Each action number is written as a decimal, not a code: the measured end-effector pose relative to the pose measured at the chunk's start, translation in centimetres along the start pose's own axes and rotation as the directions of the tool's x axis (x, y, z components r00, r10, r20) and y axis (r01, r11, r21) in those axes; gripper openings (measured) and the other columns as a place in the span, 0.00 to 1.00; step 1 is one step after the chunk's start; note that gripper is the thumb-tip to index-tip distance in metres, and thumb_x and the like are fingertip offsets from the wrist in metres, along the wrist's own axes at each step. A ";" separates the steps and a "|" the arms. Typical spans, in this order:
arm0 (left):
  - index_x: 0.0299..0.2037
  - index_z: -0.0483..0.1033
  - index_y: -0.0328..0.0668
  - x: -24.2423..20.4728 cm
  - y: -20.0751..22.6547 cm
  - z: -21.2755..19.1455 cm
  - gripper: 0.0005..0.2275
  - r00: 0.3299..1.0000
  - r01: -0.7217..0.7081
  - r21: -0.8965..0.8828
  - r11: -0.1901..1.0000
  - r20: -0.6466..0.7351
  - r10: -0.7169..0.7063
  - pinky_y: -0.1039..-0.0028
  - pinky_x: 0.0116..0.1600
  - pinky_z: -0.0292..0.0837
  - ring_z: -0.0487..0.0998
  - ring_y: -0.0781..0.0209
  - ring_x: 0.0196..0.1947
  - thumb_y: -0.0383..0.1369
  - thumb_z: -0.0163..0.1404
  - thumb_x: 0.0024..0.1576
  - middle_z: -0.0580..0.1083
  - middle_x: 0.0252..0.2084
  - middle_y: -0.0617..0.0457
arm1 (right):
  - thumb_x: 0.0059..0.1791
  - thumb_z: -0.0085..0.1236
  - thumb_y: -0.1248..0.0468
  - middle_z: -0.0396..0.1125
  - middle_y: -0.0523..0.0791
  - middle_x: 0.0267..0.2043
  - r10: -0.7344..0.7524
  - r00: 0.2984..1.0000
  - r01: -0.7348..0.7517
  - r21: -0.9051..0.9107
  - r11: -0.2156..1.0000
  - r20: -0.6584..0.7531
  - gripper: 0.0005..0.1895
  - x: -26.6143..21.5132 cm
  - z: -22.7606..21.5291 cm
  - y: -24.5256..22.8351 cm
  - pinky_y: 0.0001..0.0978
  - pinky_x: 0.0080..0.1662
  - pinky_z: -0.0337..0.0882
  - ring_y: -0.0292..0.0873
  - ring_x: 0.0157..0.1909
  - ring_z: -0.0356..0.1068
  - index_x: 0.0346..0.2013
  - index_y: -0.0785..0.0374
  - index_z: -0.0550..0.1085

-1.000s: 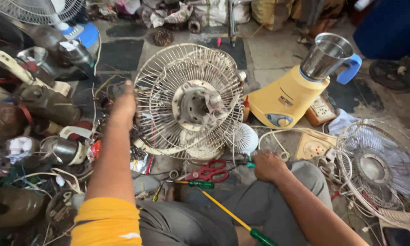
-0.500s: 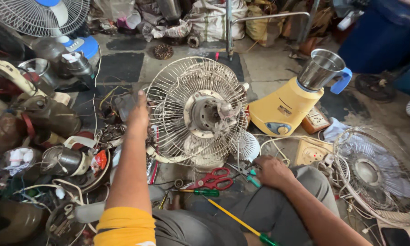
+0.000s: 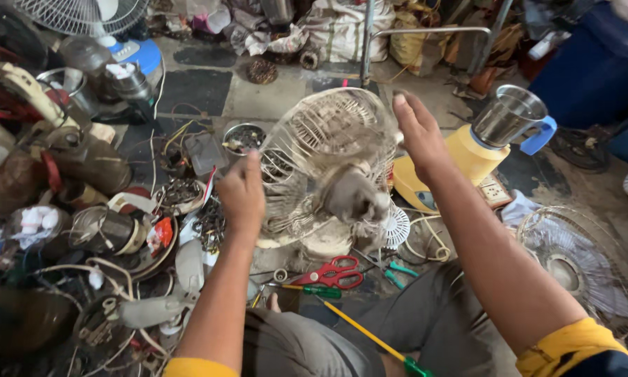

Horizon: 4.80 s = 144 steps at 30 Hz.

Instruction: The person disassembles a fan by removing the blades and unscrewing the motor housing with a screwdriver and pliers to access the internal wiring.

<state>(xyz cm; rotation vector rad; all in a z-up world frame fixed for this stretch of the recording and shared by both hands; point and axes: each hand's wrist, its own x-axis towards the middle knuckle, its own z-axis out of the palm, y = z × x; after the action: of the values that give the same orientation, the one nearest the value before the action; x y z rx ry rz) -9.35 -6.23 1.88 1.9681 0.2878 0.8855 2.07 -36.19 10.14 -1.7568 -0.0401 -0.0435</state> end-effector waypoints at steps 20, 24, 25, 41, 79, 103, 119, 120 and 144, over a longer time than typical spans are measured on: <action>0.31 0.77 0.44 -12.5 9.5 -0.1 0.12 0.783 -0.344 0.179 0.922 0.596 0.176 0.58 0.38 0.72 0.79 0.48 0.33 0.44 0.55 0.56 0.76 0.29 0.50 | 0.48 0.40 0.76 0.66 0.51 0.59 0.202 0.937 -0.310 0.410 0.858 0.286 0.41 -5.5 -5.0 15.3 0.42 0.48 0.78 0.48 0.49 0.75 0.75 0.57 0.46; 0.40 0.79 0.45 -11.1 10.2 2.4 0.09 0.775 -0.176 0.218 0.960 0.632 -0.001 0.56 0.39 0.74 0.80 0.43 0.35 0.38 0.56 0.53 0.80 0.37 0.47 | 0.48 0.40 0.75 0.66 0.48 0.57 0.204 0.941 -0.295 0.358 0.886 0.270 0.40 -5.6 -4.8 14.4 0.42 0.47 0.77 0.47 0.49 0.73 0.76 0.55 0.49; 0.40 0.80 0.45 -10.4 10.1 3.3 0.09 0.769 -0.218 0.252 0.943 0.640 0.006 0.55 0.39 0.74 0.80 0.42 0.35 0.37 0.55 0.54 0.80 0.37 0.46 | 0.48 0.40 0.75 0.66 0.48 0.57 0.208 0.941 -0.299 0.365 0.882 0.268 0.40 -5.6 -4.7 14.3 0.42 0.47 0.77 0.47 0.49 0.73 0.75 0.55 0.50; 0.35 0.82 0.46 -6.7 6.4 10.5 0.07 0.575 -0.699 0.340 0.629 0.791 0.210 0.57 0.37 0.78 0.83 0.47 0.34 0.28 0.48 0.54 0.80 0.32 0.47 | 0.54 0.40 0.61 0.66 0.51 0.61 0.244 0.942 -0.327 0.471 0.820 0.229 0.30 -5.1 -4.2 15.9 0.48 0.48 0.77 0.51 0.52 0.74 0.72 0.58 0.54; 0.52 0.75 0.38 -20.8 4.1 8.5 0.18 0.721 -0.376 0.234 0.897 0.682 0.125 0.53 0.56 0.67 0.73 0.44 0.54 0.34 0.58 0.52 0.73 0.52 0.46 | 0.36 0.64 0.62 0.66 0.50 0.59 0.166 0.825 0.547 -0.837 0.007 0.540 0.28 -9.6 -2.6 24.1 0.53 0.52 0.70 0.54 0.60 0.65 0.51 0.58 0.74; 0.51 0.71 0.36 -23.8 5.9 9.5 0.13 0.759 -0.034 -0.308 0.951 0.611 0.225 0.56 0.51 0.73 0.76 0.40 0.50 0.34 0.55 0.60 0.75 0.47 0.41 | 0.52 0.50 0.70 0.69 0.55 0.49 0.004 0.991 -0.080 0.576 0.813 0.132 0.15 -18.7 -8.5 13.3 0.35 0.48 0.71 0.44 0.41 0.68 0.53 0.71 0.71; 0.59 0.67 0.49 -18.9 -7.2 16.7 0.20 0.546 0.633 -0.698 -0.334 0.709 -0.446 0.46 0.60 0.68 0.72 0.43 0.59 0.45 0.39 0.60 0.71 0.58 0.43 | 0.62 0.40 0.72 0.65 0.52 0.46 -0.329 0.930 0.170 0.600 0.782 0.165 0.07 -6.4 -11.6 0.6 0.38 0.43 0.68 0.43 0.34 0.65 0.53 0.69 0.65; 0.59 0.67 0.49 -17.8 -6.5 17.1 0.20 0.528 0.583 -0.682 -0.442 0.731 -0.432 0.42 0.59 0.68 0.72 0.42 0.58 0.46 0.38 0.60 0.71 0.58 0.43 | 0.59 0.41 0.74 0.65 0.53 0.48 -0.328 0.928 0.181 0.555 0.812 0.178 0.11 -6.5 -9.9 -0.2 0.40 0.45 0.71 0.44 0.36 0.67 0.56 0.67 0.63; 0.51 0.75 0.43 -16.9 -3.5 16.0 0.12 0.474 0.571 -0.691 -0.444 0.718 -0.509 0.67 0.48 0.77 0.80 0.59 0.40 0.39 0.44 0.66 0.78 0.44 0.52 | 0.53 0.42 0.76 0.67 0.53 0.58 -0.248 0.834 0.198 0.152 0.968 0.492 0.32 -4.8 2.9 -3.0 0.44 0.54 0.81 0.44 0.48 0.74 0.73 0.57 0.63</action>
<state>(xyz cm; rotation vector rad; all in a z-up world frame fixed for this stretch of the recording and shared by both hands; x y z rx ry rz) -9.88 -23.65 -13.92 0.1129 0.4381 0.0272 -2.83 -32.78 12.35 -1.6170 -0.6275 0.2528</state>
